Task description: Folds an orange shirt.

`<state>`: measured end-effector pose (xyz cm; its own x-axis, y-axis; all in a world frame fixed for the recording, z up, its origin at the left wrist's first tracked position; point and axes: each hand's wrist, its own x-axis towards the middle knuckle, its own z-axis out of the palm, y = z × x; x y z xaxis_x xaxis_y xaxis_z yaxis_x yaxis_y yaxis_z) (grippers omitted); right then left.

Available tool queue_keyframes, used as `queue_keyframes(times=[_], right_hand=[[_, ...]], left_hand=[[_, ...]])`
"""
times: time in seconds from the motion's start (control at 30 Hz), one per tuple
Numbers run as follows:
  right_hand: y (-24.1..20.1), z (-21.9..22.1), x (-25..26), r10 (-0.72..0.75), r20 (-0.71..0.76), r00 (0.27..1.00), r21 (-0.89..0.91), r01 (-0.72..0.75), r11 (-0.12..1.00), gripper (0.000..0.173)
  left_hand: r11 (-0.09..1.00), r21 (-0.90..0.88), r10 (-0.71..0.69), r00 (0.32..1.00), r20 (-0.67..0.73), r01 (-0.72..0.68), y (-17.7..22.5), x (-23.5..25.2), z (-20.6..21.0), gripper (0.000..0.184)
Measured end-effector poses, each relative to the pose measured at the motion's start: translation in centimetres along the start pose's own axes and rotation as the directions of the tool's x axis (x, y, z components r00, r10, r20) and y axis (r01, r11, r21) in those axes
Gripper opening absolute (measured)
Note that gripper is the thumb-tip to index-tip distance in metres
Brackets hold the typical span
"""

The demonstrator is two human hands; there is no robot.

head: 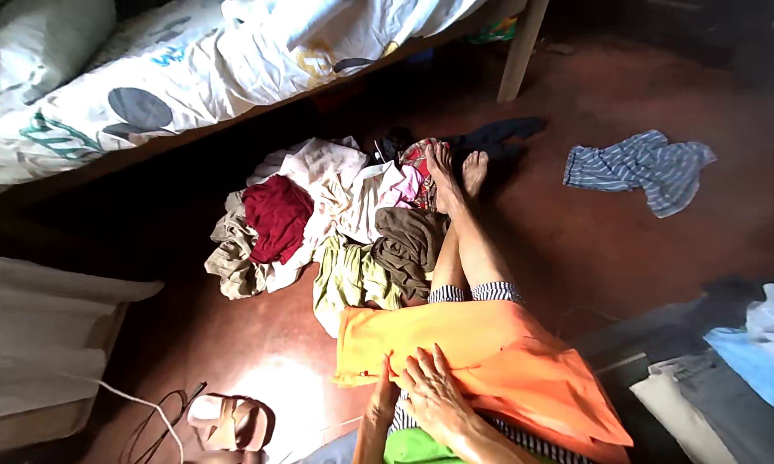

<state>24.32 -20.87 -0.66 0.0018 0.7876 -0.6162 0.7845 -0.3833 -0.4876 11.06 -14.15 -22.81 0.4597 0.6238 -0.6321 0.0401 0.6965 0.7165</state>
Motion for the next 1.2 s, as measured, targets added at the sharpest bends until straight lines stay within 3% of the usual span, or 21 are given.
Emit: queue_keyframes(times=[0.03,0.13,0.23,0.3,0.37,0.43,0.5,0.53,0.57,0.6,0.63,0.67,0.7,0.73,0.77,0.83,0.9,0.97,1.03,1.13,1.2], right_hand=[[-0.2,-0.4,-0.5,0.007,0.002,1.000,0.005,-0.007,1.000,0.045],[0.4,0.3,0.2,-0.008,0.026,1.000,-0.044,0.009,0.999,0.047],[4.4,7.2,5.2,-0.153,-0.135,0.979,-0.121,0.136,0.983,0.047],[6.1,10.6,7.8,-0.220,-0.185,0.958,-0.145,0.194,0.970,0.049],[6.2,10.8,8.1,-0.212,-0.149,0.966,-0.158,0.188,0.969,0.049],[6.5,10.6,7.9,-0.225,-0.151,0.963,-0.145,0.203,0.968,0.048],[7.1,10.4,7.8,-0.253,-0.191,0.948,-0.051,0.248,0.967,0.047],[7.5,10.0,7.7,-0.255,-0.233,0.939,0.080,0.280,0.957,0.047],[7.8,9.6,7.5,-0.224,-0.315,0.922,0.306,0.323,0.896,0.048],[8.0,8.9,7.0,-0.142,-0.405,0.903,0.579,0.373,0.725,0.048],[8.1,7.9,6.4,-0.014,-0.442,0.897,0.798,0.400,0.451,0.050],[8.2,5.9,5.1,0.107,-0.377,0.920,0.922,0.362,0.134,0.054],[8.4,3.7,3.7,0.208,-0.281,0.937,0.946,0.307,-0.105,0.061],[9.2,2.0,2.6,0.276,-0.238,0.931,0.922,0.306,-0.237,0.069],[10.2,1.2,1.8,0.298,-0.263,0.918,0.892,0.349,-0.286,0.073],[11.2,0.9,0.8,0.339,-0.310,0.888,0.878,0.404,-0.257,0.063],[10.5,1.1,-0.1,0.404,-0.282,0.870,0.945,0.324,-0.038,0.035],[9.6,1.3,-0.3,0.482,-0.255,0.838,0.964,0.182,0.193,0.041],[9.4,1.6,0.2,0.459,-0.324,0.827,0.923,0.171,0.345,0.047],[10.2,1.4,1.3,0.444,-0.477,0.759,0.857,0.290,0.426,0.036],[11.1,0.9,1.4,0.436,-0.510,0.741,0.830,0.292,0.475,0.034]], left_hand=[[0.992,-0.124,0.031,0.999,-0.026,-0.034,-0.2,1.0,0.2,0.051],[0.897,-0.442,-0.049,0.984,-0.171,-0.032,-0.1,3.9,-0.8,0.035],[0.826,-0.541,-0.074,0.922,-0.379,-0.156,0.9,4.5,-2.5,0.021],[0.822,-0.520,-0.061,0.872,-0.486,-0.232,1.2,4.8,-3.8,0.025],[0.866,-0.403,0.019,0.825,-0.564,-0.296,1.4,5.6,-5.7,0.035],[0.918,-0.057,0.272,0.730,-0.626,-0.391,3.4,5.1,-5.5,0.024],[0.850,0.219,0.516,0.675,-0.526,-0.479,6.8,2.5,-3.3,0.029],[0.774,0.337,0.633,0.647,-0.424,-0.536,8.2,0.9,-2.1,0.031],[0.632,0.479,0.766,0.585,-0.267,-0.609,9.0,-0.5,-1.2,0.031],[0.445,0.604,0.856,0.513,-0.068,-0.661,9.6,-2.0,-0.4,0.029],[0.249,0.693,0.880,0.456,0.129,-0.677,9.7,-3.4,0.5,0.031],[0.061,0.736,0.862,0.408,0.301,-0.674,9.5,-4.5,1.5,0.032],[-0.085,0.732,0.817,0.374,0.440,-0.676,8.8,-5.1,2.6,0.029],[-0.179,0.713,0.766,0.358,0.533,-0.678,7.6,-5.3,3.5,0.025],[-0.236,0.692,0.719,0.356,0.597,-0.683,6.1,-5.2,4.0,0.024],[-0.278,0.656,0.653,0.362,0.665,-0.702,3.2,-4.6,4.2,0.025],[-0.279,0.649,0.648,0.361,0.671,-0.707,1.3,-3.9,3.9,0.026],[-0.232,0.654,0.659,0.379,0.650,-0.720,1.0,-3.8,3.5,0.025],[-0.137,0.651,0.699,0.393,0.597,-0.746,1.9,-4.2,3.4,0.025],[-0.024,0.639,0.748,0.411,0.522,-0.768,3.0,-5.0,3.7,0.030],[0.004,0.662,0.703,0.473,0.531,-0.749,2.7,-5.7,3.8,0.032]])
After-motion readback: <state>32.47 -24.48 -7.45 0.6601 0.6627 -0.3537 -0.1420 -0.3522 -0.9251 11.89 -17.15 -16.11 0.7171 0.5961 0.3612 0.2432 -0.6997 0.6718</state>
